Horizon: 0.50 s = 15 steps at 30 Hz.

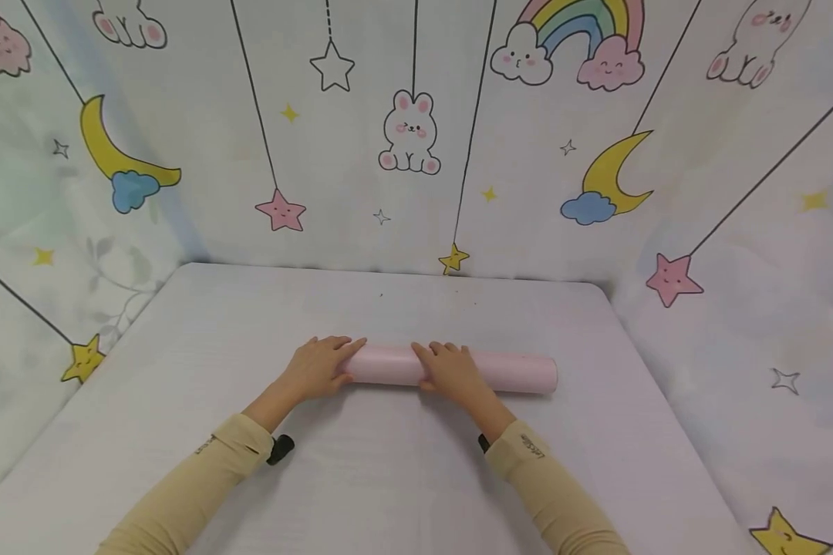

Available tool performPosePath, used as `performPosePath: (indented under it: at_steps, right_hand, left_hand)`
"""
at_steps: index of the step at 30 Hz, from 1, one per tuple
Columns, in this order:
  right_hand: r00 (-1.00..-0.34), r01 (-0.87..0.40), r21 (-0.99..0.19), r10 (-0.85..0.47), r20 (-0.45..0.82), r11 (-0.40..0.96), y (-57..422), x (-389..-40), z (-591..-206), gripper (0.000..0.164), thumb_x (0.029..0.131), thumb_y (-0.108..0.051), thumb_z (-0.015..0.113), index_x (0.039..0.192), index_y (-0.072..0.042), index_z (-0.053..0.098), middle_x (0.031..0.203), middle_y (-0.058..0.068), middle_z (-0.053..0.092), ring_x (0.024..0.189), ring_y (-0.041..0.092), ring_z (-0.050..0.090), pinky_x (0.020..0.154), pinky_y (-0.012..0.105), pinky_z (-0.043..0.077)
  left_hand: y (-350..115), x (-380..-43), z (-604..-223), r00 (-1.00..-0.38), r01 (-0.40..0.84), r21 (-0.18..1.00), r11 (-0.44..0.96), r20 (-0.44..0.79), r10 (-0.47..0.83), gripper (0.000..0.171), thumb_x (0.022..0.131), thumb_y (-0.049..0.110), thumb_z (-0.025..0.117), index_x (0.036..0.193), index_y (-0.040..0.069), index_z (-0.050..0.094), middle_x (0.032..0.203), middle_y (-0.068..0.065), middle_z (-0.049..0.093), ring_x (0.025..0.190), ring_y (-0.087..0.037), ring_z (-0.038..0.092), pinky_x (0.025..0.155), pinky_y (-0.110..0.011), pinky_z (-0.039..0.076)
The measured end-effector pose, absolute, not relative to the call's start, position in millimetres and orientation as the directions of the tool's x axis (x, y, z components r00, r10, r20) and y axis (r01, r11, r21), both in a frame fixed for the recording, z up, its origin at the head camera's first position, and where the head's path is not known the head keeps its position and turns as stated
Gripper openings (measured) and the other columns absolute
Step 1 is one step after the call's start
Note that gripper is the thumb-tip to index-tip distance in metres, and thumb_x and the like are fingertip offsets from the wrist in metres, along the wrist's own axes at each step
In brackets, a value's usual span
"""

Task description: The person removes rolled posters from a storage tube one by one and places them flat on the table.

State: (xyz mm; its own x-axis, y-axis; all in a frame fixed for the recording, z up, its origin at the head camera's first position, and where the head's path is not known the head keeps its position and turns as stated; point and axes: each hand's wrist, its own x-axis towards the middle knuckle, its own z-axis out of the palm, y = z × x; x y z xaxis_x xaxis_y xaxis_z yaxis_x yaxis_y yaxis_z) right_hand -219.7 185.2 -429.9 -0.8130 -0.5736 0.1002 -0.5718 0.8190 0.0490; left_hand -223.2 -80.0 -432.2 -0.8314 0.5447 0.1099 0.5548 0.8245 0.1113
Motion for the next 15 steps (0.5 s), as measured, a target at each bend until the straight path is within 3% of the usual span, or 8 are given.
performPosePath:
  at_steps: [15]
  right_hand:
    - [-0.819, -0.569, 0.007, -0.567, 0.091, 0.823, 184.2, -218.7, -427.3, 0.064, 0.075, -0.034, 0.074, 0.129, -0.010, 0.050, 0.110, 0.015, 0.059, 0.095, 0.034, 0.059, 0.073, 0.050, 0.046]
  left_hand:
    - [-79.4, -219.3, -432.9, -0.842, 0.539, 0.123, 0.834, 0.112, 0.528, 0.060, 0.085, 0.033, 0.064, 0.138, 0.017, 0.042, 0.131, -0.014, 0.048, 0.121, -0.030, 0.044, 0.098, -0.055, 0.030]
